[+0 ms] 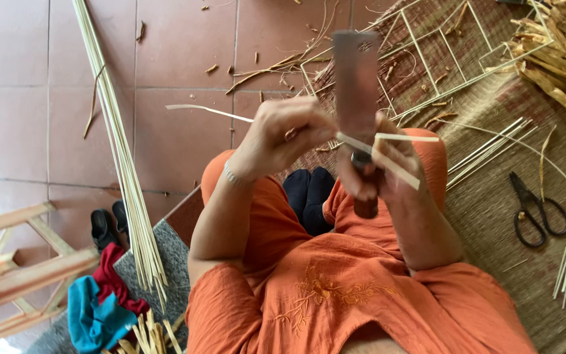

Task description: The person sits on a mat and processes thin bamboo strips by hand, using a knife to split and sharpen the ends. They then use a roll of yellow tape to bind the prepared strips together into a bundle.

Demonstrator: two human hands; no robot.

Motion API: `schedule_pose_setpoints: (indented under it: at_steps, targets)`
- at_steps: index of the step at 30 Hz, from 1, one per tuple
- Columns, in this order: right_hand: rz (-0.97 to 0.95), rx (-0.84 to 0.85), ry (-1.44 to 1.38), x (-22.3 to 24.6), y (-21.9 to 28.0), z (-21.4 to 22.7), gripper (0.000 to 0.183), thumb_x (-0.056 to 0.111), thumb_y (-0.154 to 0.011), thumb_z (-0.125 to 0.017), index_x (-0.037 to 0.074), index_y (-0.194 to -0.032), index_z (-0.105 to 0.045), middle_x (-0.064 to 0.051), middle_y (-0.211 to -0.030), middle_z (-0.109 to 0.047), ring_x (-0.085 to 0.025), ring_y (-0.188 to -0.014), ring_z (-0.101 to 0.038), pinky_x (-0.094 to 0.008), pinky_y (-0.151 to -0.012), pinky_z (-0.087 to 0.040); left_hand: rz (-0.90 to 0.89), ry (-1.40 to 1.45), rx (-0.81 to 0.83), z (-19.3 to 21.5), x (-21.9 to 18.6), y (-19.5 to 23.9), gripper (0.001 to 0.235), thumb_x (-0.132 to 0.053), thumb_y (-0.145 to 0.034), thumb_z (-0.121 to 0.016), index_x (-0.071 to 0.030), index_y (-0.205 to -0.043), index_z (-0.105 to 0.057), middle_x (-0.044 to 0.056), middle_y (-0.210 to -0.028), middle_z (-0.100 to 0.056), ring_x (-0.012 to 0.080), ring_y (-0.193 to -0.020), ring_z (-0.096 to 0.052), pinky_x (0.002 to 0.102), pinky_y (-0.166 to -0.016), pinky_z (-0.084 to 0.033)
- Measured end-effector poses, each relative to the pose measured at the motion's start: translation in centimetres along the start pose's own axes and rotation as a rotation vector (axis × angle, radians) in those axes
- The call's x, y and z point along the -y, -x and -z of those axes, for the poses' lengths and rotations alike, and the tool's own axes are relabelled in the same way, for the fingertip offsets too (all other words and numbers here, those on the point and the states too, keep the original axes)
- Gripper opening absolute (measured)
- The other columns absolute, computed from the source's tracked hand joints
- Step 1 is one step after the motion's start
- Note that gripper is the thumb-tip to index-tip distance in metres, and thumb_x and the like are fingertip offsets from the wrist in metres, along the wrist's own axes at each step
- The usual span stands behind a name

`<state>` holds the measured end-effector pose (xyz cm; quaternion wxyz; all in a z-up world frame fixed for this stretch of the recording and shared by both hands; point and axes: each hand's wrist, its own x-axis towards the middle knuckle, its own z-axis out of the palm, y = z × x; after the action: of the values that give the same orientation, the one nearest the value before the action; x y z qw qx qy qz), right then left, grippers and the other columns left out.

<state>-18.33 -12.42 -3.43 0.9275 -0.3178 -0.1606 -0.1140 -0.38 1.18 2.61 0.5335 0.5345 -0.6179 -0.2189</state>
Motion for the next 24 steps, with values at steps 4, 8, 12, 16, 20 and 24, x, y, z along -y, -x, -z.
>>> schedule_pose_setpoints:
  at_steps: [4,8,12,16,20,24]
  targets:
    - [-0.033,0.038,0.051,1.3,0.9,-5.3,0.025,0.021,-0.115,-0.051,0.004,-0.134,-0.053,-0.018,-0.082,-0.069,-0.013,-0.043,-0.054,-0.025,-0.034,-0.043,-0.11,0.077,0.011,1.3,-4.6,1.3,0.005,-0.004,-0.1,-0.07,-0.002,-0.098,-0.066,0.009,-0.093,-0.065,0.0255,-0.08,-0.068,0.036,-0.07,-0.055]
    - [-0.098,0.153,-0.096,2.3,1.5,-10.5,0.031,0.015,-0.119,-0.051,-0.003,-0.143,-0.048,-0.02,-0.099,-0.068,-0.009,-0.055,-0.054,-0.022,-0.047,-0.045,-0.292,0.234,-0.015,0.9,-7.7,1.9,0.004,-0.004,-0.093,-0.07,0.0,-0.092,-0.071,0.008,-0.084,-0.069,0.0227,-0.072,-0.065,0.04,-0.063,-0.047]
    - [-0.17,0.318,-0.076,3.9,0.9,-11.7,0.035,0.015,-0.121,-0.044,-0.006,-0.149,-0.039,-0.018,-0.113,-0.063,-0.019,-0.078,-0.061,-0.03,-0.071,-0.055,-0.328,0.345,-0.037,0.5,-9.6,1.8,0.011,-0.009,-0.094,-0.072,0.002,-0.094,-0.072,0.01,-0.081,-0.067,0.0214,-0.066,-0.062,0.037,-0.055,-0.044]
    - [-0.077,0.281,0.006,3.8,1.1,-12.9,0.032,0.01,-0.117,-0.045,-0.011,-0.141,-0.041,-0.026,-0.11,-0.064,-0.023,-0.083,-0.065,-0.032,-0.074,-0.057,-0.174,0.356,-0.069,0.4,-11.5,2.1,0.013,-0.014,-0.097,-0.07,-0.001,-0.095,-0.073,0.008,-0.083,-0.067,0.022,-0.069,-0.064,0.037,-0.058,-0.047]
    - [-0.071,0.294,0.017,3.9,1.7,-12.4,0.033,0.011,-0.119,-0.046,-0.011,-0.143,-0.043,-0.027,-0.107,-0.066,-0.022,-0.079,-0.067,-0.034,-0.073,-0.058,-0.296,0.354,-0.004,0.5,-10.7,1.5,0.013,-0.011,-0.098,-0.071,0.001,-0.095,-0.074,0.009,-0.082,-0.068,0.0217,-0.067,-0.062,0.038,-0.057,-0.044]
    - [-0.05,0.253,0.015,3.9,2.1,-11.1,0.035,0.015,-0.116,-0.053,-0.01,-0.14,-0.052,-0.012,-0.084,-0.066,-0.017,-0.062,-0.056,-0.036,-0.05,-0.047,-0.269,0.085,0.005,0.7,-9.5,1.9,0.022,-0.025,-0.092,-0.073,-0.004,-0.097,-0.077,0.001,-0.072,-0.058,0.0172,-0.061,-0.051,0.038,-0.057,-0.035]
